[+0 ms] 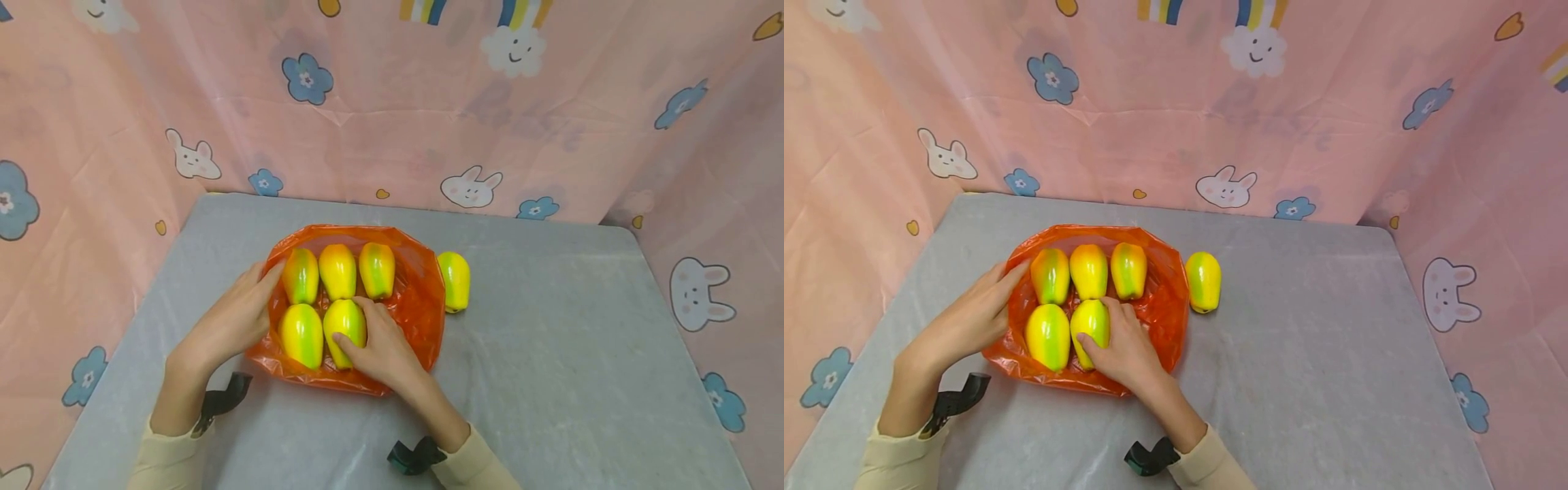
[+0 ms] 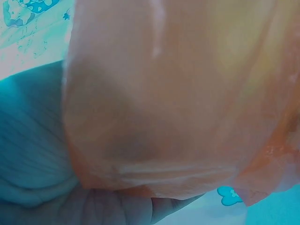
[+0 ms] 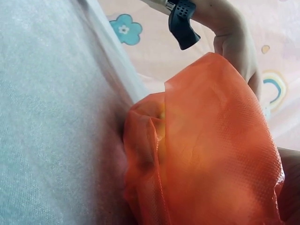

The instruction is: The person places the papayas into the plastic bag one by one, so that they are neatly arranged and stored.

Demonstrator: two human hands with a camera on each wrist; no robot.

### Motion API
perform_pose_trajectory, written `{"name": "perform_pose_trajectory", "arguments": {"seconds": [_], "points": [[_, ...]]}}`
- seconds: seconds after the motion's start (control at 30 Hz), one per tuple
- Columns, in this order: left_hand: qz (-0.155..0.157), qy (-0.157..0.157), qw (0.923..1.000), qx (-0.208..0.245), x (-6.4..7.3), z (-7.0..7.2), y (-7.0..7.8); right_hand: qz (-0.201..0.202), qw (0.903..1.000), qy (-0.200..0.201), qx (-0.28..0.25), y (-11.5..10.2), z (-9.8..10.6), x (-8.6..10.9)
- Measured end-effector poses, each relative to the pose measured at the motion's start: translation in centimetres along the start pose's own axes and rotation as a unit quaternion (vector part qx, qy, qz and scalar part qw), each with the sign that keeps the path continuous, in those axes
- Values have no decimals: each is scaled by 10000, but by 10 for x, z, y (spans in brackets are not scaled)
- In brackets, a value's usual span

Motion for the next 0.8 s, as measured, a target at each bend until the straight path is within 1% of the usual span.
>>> {"name": "perform_pose_trajectory", "arguments": {"seconds": [0.33,0.57,0.8], "points": [[-51,48,10000,-27,0,1,0,-27,10000,-50,73,-1,3,1],[-17,-36,10000,-21,-1,-2,1,-29,9997,116,197,-2,12,3],[-25,-10,10000,-67,-1,-2,2,-18,9991,283,322,-7,25,6]]}}
Point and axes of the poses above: each hand's wrist, its own x-axis away from the middle knuckle, its own z-axis out of the back of the hand, y = z × x, the point moved 7 cm from there along -x, towards the middle knuckle, and after that the axes turned 10 degrees about z, right-handed, at the moved point
